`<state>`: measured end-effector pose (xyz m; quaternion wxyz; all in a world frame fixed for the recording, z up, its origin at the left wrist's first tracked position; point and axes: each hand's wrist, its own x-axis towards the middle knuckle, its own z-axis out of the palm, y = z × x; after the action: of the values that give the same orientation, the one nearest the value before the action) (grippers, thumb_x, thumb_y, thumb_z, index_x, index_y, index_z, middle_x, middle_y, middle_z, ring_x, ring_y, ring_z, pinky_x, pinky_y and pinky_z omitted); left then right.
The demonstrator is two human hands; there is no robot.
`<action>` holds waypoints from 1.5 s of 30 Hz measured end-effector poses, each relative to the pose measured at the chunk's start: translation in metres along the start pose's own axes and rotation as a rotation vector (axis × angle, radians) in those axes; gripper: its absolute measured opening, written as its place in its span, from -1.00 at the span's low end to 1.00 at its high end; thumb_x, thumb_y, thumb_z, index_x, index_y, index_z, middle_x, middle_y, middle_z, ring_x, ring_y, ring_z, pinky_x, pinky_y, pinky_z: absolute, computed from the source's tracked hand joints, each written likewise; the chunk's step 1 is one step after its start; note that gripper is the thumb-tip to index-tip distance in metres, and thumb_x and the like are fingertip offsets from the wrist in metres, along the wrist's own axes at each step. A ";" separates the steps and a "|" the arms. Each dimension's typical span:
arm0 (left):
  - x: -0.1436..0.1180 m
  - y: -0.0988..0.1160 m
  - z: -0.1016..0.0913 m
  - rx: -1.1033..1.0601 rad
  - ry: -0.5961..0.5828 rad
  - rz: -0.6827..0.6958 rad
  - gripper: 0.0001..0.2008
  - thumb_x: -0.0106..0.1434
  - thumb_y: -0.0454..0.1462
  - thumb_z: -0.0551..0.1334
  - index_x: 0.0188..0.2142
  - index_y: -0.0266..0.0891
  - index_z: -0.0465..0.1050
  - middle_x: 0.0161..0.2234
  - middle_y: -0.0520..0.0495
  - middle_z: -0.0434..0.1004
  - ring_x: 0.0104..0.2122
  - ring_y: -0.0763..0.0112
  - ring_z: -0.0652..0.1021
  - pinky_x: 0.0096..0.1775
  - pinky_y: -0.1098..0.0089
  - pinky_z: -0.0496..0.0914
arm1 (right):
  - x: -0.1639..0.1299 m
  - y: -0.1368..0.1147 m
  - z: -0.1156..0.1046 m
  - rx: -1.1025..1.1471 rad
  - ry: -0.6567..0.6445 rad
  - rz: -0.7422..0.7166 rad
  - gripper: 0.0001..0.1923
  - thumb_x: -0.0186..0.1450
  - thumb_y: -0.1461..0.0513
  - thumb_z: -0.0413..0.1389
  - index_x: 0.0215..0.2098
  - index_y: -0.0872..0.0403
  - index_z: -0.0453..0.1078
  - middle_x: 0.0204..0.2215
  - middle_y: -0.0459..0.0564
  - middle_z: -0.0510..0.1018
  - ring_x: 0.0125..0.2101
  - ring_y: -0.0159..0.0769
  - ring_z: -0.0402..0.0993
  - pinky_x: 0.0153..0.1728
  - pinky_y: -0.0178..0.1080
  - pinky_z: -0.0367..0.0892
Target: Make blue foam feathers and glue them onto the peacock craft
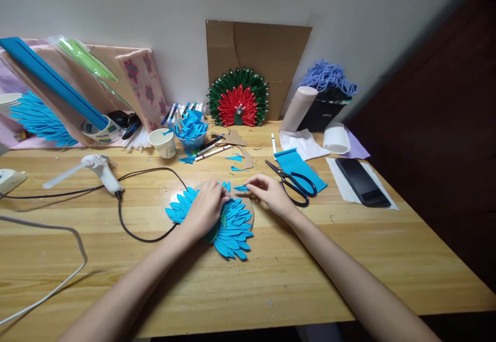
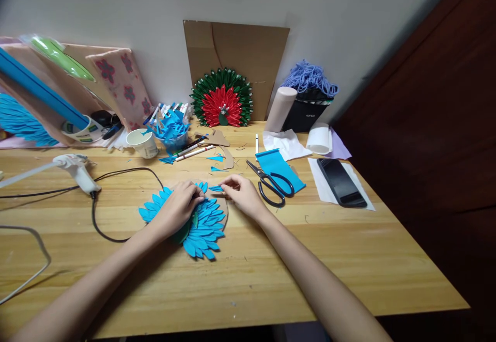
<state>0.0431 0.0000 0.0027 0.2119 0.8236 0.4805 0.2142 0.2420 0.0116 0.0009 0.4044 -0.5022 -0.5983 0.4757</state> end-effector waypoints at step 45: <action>-0.009 -0.059 -0.060 -0.173 -0.251 -0.229 -0.43 -0.04 -0.02 0.28 -0.10 -0.29 0.31 -0.17 -0.16 0.42 -0.21 0.23 0.43 -0.17 0.26 0.34 | -0.004 0.007 0.015 -0.278 -0.088 -0.066 -0.87 0.17 0.27 0.05 -0.33 0.12 0.40 -0.48 -0.10 0.42 -0.53 -0.45 0.21 -0.49 -0.37 0.14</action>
<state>-0.0356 0.0274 0.0175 0.3632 0.7626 0.5206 0.1247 0.2300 0.0052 -0.0097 0.3197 -0.5122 -0.6918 0.3961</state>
